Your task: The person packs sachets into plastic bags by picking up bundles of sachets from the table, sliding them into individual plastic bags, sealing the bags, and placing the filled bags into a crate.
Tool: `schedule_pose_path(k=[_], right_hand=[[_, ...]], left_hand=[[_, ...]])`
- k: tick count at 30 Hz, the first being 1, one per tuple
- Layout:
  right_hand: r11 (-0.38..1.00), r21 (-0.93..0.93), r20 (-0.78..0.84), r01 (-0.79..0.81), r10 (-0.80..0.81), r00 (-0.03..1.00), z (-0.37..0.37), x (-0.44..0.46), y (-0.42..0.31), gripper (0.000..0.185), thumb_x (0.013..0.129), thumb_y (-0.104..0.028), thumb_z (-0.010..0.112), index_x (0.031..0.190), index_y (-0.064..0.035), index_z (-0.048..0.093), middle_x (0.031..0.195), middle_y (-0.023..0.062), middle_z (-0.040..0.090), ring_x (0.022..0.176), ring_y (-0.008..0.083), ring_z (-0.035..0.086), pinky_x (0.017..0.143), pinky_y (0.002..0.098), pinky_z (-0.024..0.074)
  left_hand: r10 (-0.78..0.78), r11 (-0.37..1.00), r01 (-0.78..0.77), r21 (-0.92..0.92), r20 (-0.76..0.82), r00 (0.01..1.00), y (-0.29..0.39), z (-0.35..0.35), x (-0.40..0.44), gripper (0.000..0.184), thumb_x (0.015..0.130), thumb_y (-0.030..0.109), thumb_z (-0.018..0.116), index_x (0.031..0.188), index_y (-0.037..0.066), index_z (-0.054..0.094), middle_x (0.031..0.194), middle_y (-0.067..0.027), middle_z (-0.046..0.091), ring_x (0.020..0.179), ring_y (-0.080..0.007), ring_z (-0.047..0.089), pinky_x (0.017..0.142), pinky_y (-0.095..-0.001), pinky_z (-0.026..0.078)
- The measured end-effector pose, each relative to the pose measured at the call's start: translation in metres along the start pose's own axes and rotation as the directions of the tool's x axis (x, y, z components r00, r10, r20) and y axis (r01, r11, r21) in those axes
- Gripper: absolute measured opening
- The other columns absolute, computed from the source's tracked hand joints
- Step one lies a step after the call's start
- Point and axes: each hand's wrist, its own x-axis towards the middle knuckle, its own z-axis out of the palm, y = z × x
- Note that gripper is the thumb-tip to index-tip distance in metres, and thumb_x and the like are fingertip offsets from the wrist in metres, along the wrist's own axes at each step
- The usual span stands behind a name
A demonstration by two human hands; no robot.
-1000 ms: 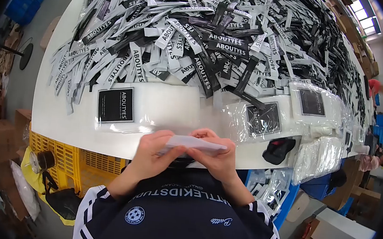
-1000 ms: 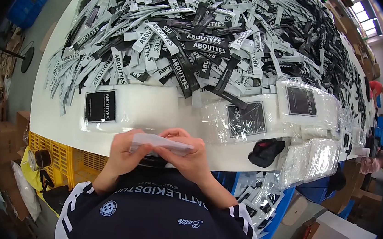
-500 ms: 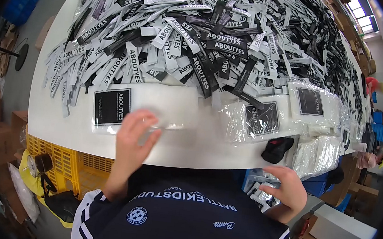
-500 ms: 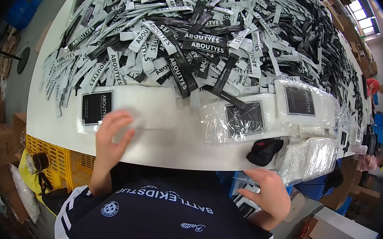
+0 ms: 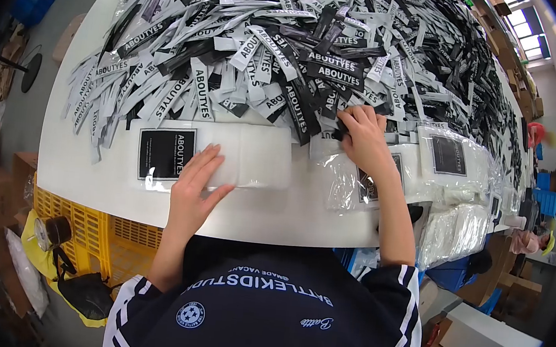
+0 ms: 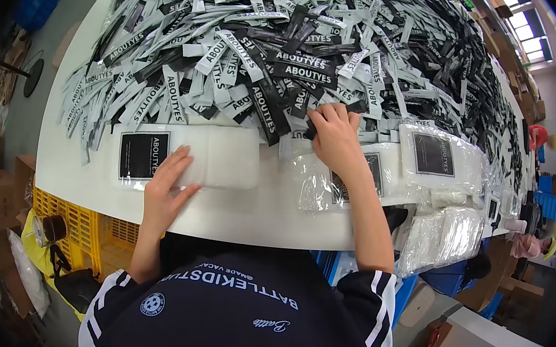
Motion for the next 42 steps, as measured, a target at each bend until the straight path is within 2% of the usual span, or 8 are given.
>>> schedule_pose_path(k=[8,10,13,19,21,24,27,42], right_hand=[[0.996,-0.044,-0.288,0.081,-0.090,0.953,-0.010,-0.004,0.009,0.027,0.073,-0.003,0.067,0.099,-0.0051,0.061,0.084,0.0089,0.058,0.089,0.0222,0.055,0.081,0.0361,0.0364],[0.950,0.310,-0.460,-0.037,0.184,0.869,-0.009,-0.018,0.007,0.015,0.081,-0.005,0.064,0.094,-0.0028,0.060,0.074,0.0091,0.056,0.074,0.0208,0.055,0.069,0.0334,0.0402],[0.168,0.880,-0.462,0.444,0.520,0.719,-0.016,-0.047,-0.016,0.012,0.092,-0.009,0.056,0.084,0.0009,0.056,0.063,0.0079,0.054,0.055,0.0150,0.051,0.047,0.0277,0.0393],[0.224,0.968,-0.218,0.111,0.534,0.817,0.048,-0.087,-0.115,0.013,0.089,-0.009,0.061,0.085,0.0017,0.056,0.062,0.0069,0.055,0.051,0.0127,0.050,0.045,0.0250,0.0381],[-0.285,0.952,0.108,0.107,0.645,0.757,0.050,-0.099,-0.147,0.009,0.085,-0.004,0.063,0.087,0.0020,0.056,0.061,0.0066,0.056,0.050,0.0125,0.050,0.045,0.0257,0.0375],[0.302,0.882,-0.468,0.361,0.475,0.745,0.046,-0.095,-0.147,0.007,0.084,-0.001,0.062,0.084,0.0030,0.055,0.059,0.0067,0.053,0.047,0.0130,0.048,0.044,0.0250,0.0359],[0.514,0.842,-0.431,0.165,0.455,0.779,0.063,-0.100,-0.145,0.010,0.084,0.000,0.062,0.078,0.0026,0.055,0.057,0.0074,0.051,0.044,0.0149,0.047,0.043,0.0261,0.0350],[-0.112,0.959,0.284,-0.262,0.284,0.916,0.012,-0.056,-0.172,0.018,0.088,-0.014,0.063,0.097,0.0008,0.060,0.075,-0.0012,0.056,0.070,0.0063,0.049,0.060,0.0234,0.0415]], left_hand=[[-0.032,0.999,0.031,-0.008,-0.244,0.969,-0.014,0.020,-0.006,0.020,0.087,0.006,0.057,0.105,-0.002,0.061,0.110,-0.0148,0.065,0.106,-0.0327,0.061,0.093,-0.0392,0.047],[0.015,1.000,-0.017,-0.005,-0.259,0.966,-0.015,0.022,-0.007,0.017,0.085,0.006,0.060,0.100,-0.002,0.062,0.107,-0.0140,0.066,0.102,-0.0322,0.063,0.091,-0.0382,0.048],[0.061,0.996,-0.075,-0.053,-0.225,0.973,-0.011,0.024,-0.003,0.012,0.083,0.006,0.063,0.092,-0.001,0.062,0.104,-0.0134,0.067,0.099,-0.0312,0.064,0.090,-0.0373,0.049],[-0.152,0.984,0.140,-0.113,-0.104,0.983,0.006,-0.002,0.004,0.007,0.080,0.005,0.064,0.084,0.000,0.061,0.097,-0.0135,0.067,0.089,-0.0298,0.066,0.082,-0.0352,0.052],[-0.142,0.989,0.145,0.014,-0.134,0.981,0.018,-0.007,0.009,0.005,0.079,0.003,0.063,0.082,0.000,0.060,0.089,-0.0130,0.067,0.081,-0.0287,0.065,0.076,-0.0337,0.053],[-0.178,0.984,0.177,-0.029,-0.074,0.981,0.034,-0.005,0.019,0.004,0.077,0.004,0.059,0.078,0.000,0.057,0.075,-0.0112,0.060,0.069,-0.0251,0.062,0.065,-0.0325,0.051],[-0.210,0.969,0.203,0.138,0.040,0.977,0.026,-0.005,0.028,0.006,0.077,0.005,0.057,0.075,0.001,0.055,0.069,-0.0096,0.055,0.060,-0.0223,0.059,0.056,-0.0313,0.048],[-0.106,0.823,0.272,-0.499,0.336,0.936,0.051,0.008,-0.007,0.022,0.079,0.002,0.068,0.067,0.000,0.051,0.068,-0.0038,0.053,0.060,-0.0102,0.051,0.057,-0.0233,0.042]])
